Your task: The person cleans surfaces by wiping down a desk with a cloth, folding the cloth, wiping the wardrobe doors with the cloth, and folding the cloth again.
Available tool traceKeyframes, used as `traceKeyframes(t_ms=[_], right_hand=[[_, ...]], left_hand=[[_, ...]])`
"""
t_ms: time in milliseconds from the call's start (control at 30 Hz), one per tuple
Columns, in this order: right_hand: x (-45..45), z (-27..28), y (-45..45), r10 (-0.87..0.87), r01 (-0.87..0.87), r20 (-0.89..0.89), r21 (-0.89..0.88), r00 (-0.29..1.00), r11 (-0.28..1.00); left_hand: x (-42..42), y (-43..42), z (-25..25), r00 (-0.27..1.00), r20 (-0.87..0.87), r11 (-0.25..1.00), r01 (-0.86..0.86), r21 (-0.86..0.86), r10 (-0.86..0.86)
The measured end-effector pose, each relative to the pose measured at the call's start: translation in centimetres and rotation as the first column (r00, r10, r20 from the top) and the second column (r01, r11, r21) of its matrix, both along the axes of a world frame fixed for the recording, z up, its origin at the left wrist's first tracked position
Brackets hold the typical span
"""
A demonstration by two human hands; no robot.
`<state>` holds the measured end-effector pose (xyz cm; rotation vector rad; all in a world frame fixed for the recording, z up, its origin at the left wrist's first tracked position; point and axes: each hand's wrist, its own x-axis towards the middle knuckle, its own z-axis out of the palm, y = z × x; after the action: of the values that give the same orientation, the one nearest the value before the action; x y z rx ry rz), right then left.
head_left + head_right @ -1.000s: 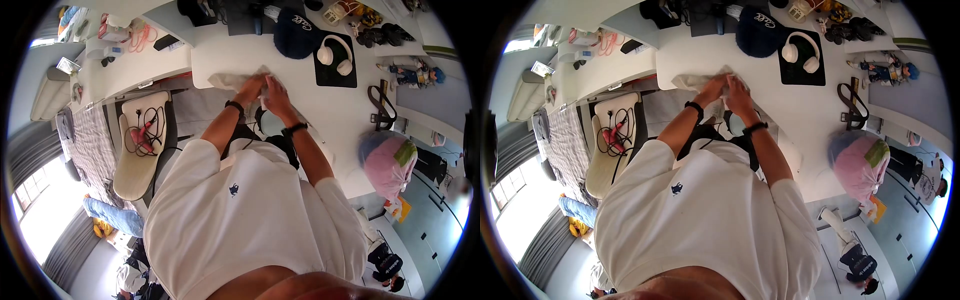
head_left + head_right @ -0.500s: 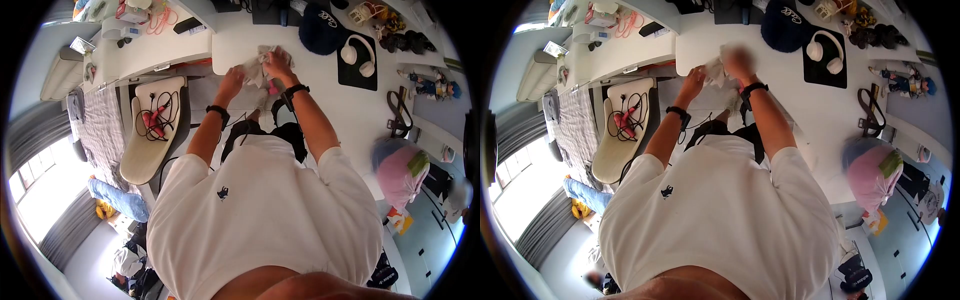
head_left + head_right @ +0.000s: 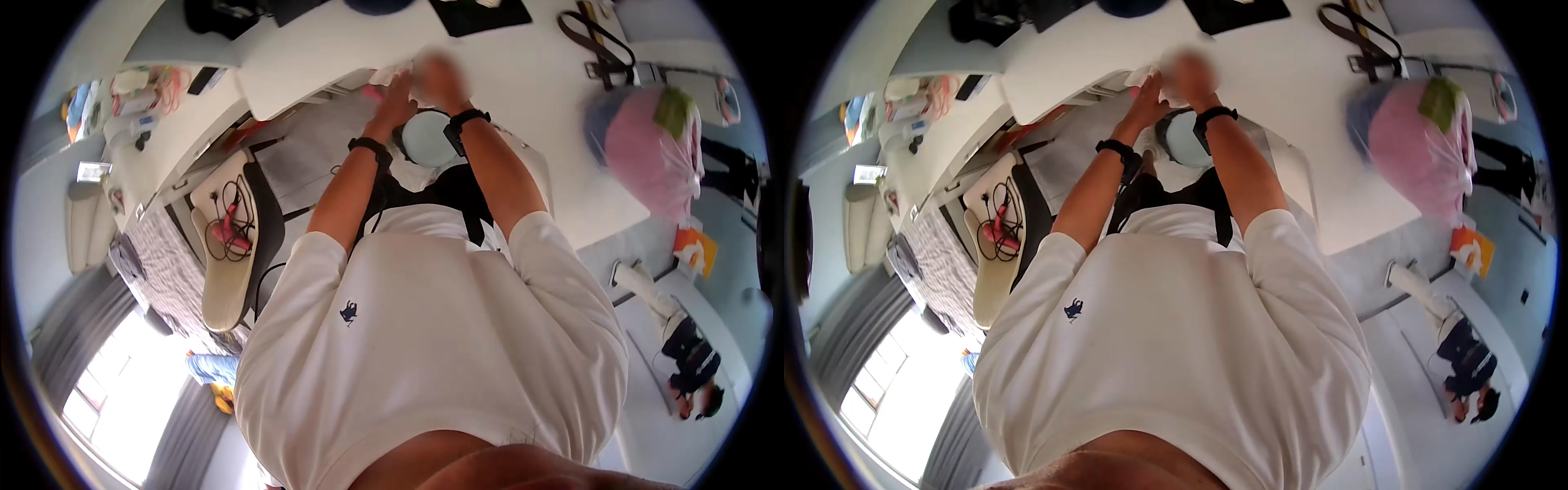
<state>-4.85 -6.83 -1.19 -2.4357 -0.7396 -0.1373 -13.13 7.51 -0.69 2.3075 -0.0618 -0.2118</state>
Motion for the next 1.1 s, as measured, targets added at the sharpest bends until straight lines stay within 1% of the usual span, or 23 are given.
traceKeyframes(t_ms=[67,133,167,233,300,367,433,467,500,533,567,600,667,700,767,800,867,900,933,1000,1033,1067,1100], right_hand=[[-0.8,0.2,-4.0,-0.092,0.087,-0.041,-0.111,0.995,0.99],[-2.0,0.6,-8.5,-0.131,0.127,-0.024,-0.137,0.991,0.982],[-2.7,0.8,-10.6,-0.146,0.143,-0.006,-0.155,0.989,0.978],[-4.4,1.7,-14.4,-0.202,0.202,0.02,-0.22,0.979,0.954],[-6.0,2.1,-18.1,-0.253,0.257,0.052,-0.285,0.966,0.923],[-8.2,0.8,-22.1,-0.366,0.363,0.007,-0.133,0.931,0.922],[-10.9,-4.6,-27.5,-0.413,0.418,0.07,-0.214,0.908,0.883],[-11.8,-6.0,-30.1,-0.438,0.458,0.132,-0.277,0.889,0.845],[-13.1,-5.4,-32.2,-0.444,0.467,0.144,-0.284,0.884,0.838],[-15.6,-4.4,-33.9,-0.585,0.56,0.04,-0.349,0.81,0.752],[-17.8,-3.4,-35.7,-0.713,0.634,-0.048,-0.42,0.699,0.65],[-19.8,-3.1,-37.8,-0.726,0.65,-0.03,-0.422,0.687,0.633],[-24.2,-3.7,-41.5,-0.81,0.729,-0.126,-0.373,0.573,0.574],[-26.3,-3.8,-42.9,-0.836,0.759,-0.151,-0.358,0.528,0.544],[-30.0,-3.2,-44.9,-0.881,0.722,-0.208,-0.509,0.424,0.468],[-31.7,-2.3,-45.3,-0.886,0.728,-0.189,-0.511,0.423,0.457],[-34.4,-0.7,-44.6,-0.907,0.847,-0.274,-0.346,0.321,0.404],[-35.1,0.2,-43.9,-0.901,0.841,-0.172,-0.325,0.398,0.433],[-35.4,1.8,-43.6,-0.9,0.838,-0.169,-0.329,0.402,0.436],[-36.1,5.0,-42.8,-0.804,0.699,-0.306,-0.398,0.509,0.594],[-36.4,3.6,-43.2,-0.727,0.666,-0.138,-0.317,0.672,0.676],[-36.7,2.6,-43.9,-0.713,0.654,-0.139,-0.309,0.688,0.691],[-36.3,3.3,-43.6,-0.729,0.636,-0.25,-0.364,0.637,0.681]], left_hand=[[-0.2,-4.2,-0.7,0.995,0.063,0.997,0.081,0.009,-0.082],[-0.9,-8.8,0.8,0.997,-0.054,0.991,0.068,0.119,-0.062],[-0.9,-10.6,1.3,0.995,-0.054,0.99,0.094,0.109,-0.088],[-1.5,-14.2,1.6,0.97,-0.099,0.937,0.242,0.253,-0.224],[-1.9,-17.5,1.4,0.95,-0.08,0.919,0.311,0.243,-0.3],[-2.5,-20.9,1.2,0.929,-0.058,0.9,0.368,0.233,-0.365],[-3.3,-24.5,1.2,0.905,-0.084,0.897,0.425,0.122,-0.418],[-3.8,-26.2,1.3,0.902,-0.074,0.895,0.432,0.113,-0.426],[-4.6,-28.1,1.5,0.861,-0.116,0.845,0.508,0.166,-0.495],[-5.8,-30.0,1.5,0.812,-0.162,0.783,0.583,0.217,-0.56],[-7.1,-31.9,1.5,0.805,-0.148,0.777,0.593,0.212,-0.575],[-8.8,-33.8,1.6,0.792,-0.154,0.764,0.611,0.206,-0.591],[-11.9,-36.7,2.6,0.769,-0.141,0.744,0.639,0.197,-0.623],[-13.4,-37.9,3.2,0.733,-0.159,0.72,0.68,0.138,-0.661],[-16.6,-39.5,3.4,0.694,-0.158,0.692,0.718,0.073,-0.703],[-18.6,-40.1,2.2,0.704,-0.141,0.706,0.707,0.043,-0.696],[-21.4,-40.8,1.7,0.719,-0.11,0.722,0.691,0.01,-0.687],[-22.6,-40.7,1.7,0.684,-0.2,0.699,0.715,-0.007,-0.702],[-24.1,-40.5,1.6,0.64,-0.297,0.677,0.735,-0.031,-0.709],[-26.9,-39.6,0.6,0.64,-0.353,0.7,0.712,-0.063,-0.683],[-27.6,-39.2,0.1,0.643,-0.392,0.72,0.69,-0.076,-0.658],[-28.4,-38.8,-0.1,0.658,-0.393,0.734,0.676,-0.068,-0.642],[-28.9,-38.4,-0.4,0.63,-0.449,0.74,0.663,-0.115,-0.634]])
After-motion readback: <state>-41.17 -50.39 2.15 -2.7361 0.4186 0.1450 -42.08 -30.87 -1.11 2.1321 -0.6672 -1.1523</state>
